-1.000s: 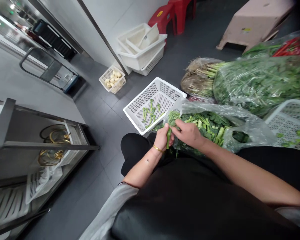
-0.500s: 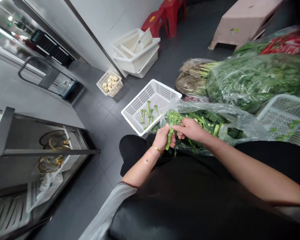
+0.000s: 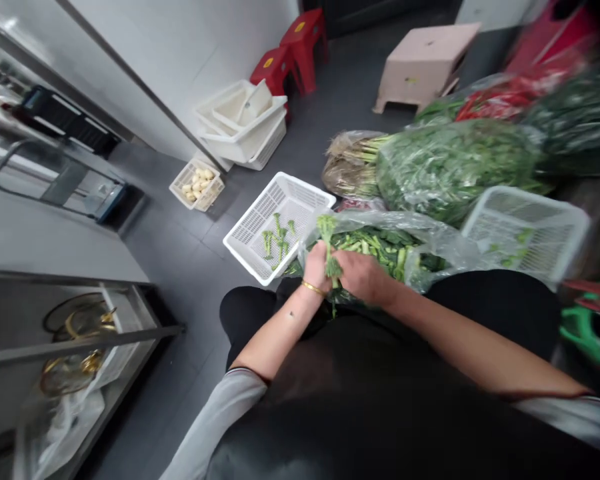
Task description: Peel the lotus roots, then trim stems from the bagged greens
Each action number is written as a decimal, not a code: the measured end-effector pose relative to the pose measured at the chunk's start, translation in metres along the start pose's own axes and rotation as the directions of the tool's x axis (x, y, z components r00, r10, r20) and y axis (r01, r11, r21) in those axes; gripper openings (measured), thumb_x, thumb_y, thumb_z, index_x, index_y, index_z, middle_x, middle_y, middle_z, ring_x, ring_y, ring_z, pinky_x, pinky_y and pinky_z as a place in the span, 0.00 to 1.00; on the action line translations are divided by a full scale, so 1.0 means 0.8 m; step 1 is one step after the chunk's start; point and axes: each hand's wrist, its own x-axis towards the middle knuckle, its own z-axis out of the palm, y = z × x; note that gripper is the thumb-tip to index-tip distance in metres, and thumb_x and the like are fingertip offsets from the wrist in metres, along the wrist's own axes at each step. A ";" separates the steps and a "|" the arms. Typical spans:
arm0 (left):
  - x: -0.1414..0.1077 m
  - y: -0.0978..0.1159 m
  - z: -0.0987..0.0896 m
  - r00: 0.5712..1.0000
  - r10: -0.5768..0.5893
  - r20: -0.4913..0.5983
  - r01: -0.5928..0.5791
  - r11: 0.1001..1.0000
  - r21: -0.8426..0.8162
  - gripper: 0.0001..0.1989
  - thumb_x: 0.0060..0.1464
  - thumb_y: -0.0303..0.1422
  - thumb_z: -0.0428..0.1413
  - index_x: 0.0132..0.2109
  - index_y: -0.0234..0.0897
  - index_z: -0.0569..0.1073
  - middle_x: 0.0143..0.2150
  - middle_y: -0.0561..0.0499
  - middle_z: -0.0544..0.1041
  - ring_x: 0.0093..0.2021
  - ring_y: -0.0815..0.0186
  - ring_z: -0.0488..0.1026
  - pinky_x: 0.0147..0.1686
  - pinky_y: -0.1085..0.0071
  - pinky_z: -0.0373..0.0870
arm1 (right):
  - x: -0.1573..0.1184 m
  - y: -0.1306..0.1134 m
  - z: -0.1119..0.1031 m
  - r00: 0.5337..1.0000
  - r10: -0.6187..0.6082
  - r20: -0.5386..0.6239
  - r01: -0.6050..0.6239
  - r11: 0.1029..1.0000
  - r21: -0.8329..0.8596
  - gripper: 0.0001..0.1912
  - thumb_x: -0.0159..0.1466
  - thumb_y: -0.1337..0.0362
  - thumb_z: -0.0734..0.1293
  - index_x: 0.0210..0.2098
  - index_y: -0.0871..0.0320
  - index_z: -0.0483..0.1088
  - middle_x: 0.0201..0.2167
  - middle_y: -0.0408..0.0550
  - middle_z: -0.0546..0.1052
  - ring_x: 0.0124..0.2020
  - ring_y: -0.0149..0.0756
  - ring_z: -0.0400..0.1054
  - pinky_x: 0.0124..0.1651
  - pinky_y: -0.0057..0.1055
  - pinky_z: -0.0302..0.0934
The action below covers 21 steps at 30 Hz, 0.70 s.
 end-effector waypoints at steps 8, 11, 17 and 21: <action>-0.001 0.029 0.012 0.793 -0.406 0.454 0.432 0.900 0.053 0.26 0.60 0.55 0.46 0.29 0.36 0.66 0.18 0.58 0.55 0.13 0.77 0.48 0.11 0.80 0.45 | -0.097 0.167 -0.196 0.547 0.777 -0.312 -0.822 0.427 -0.377 0.27 0.66 0.55 0.63 0.55 0.73 0.65 0.39 0.78 0.76 0.40 0.57 0.73 0.34 0.45 0.57; -0.006 0.022 0.012 0.767 -0.411 0.493 0.406 0.906 0.123 0.29 0.61 0.56 0.42 0.26 0.36 0.64 0.16 0.58 0.55 0.11 0.75 0.50 0.10 0.79 0.47 | -0.092 0.184 -0.208 0.401 0.890 -0.217 -0.837 0.261 -0.480 0.34 0.63 0.53 0.67 0.58 0.74 0.64 0.44 0.82 0.74 0.44 0.61 0.71 0.34 0.46 0.54; -0.009 0.019 0.014 0.711 -0.463 0.529 0.388 0.886 0.254 0.32 0.63 0.54 0.36 0.24 0.35 0.65 0.13 0.55 0.58 0.10 0.71 0.56 0.09 0.75 0.55 | -0.002 0.075 -0.080 0.849 0.477 0.228 -0.528 0.788 0.317 0.15 0.60 0.51 0.67 0.32 0.56 0.75 0.23 0.45 0.74 0.25 0.35 0.67 0.30 0.31 0.58; -0.012 0.020 -0.002 0.766 -0.468 0.442 0.442 0.881 0.167 0.30 0.62 0.53 0.40 0.23 0.35 0.64 0.13 0.56 0.57 0.09 0.73 0.53 0.09 0.77 0.53 | 0.015 0.043 -0.019 0.967 0.230 -0.110 -0.199 0.951 0.238 0.19 0.65 0.55 0.61 0.21 0.56 0.67 0.21 0.44 0.69 0.25 0.33 0.63 0.30 0.30 0.57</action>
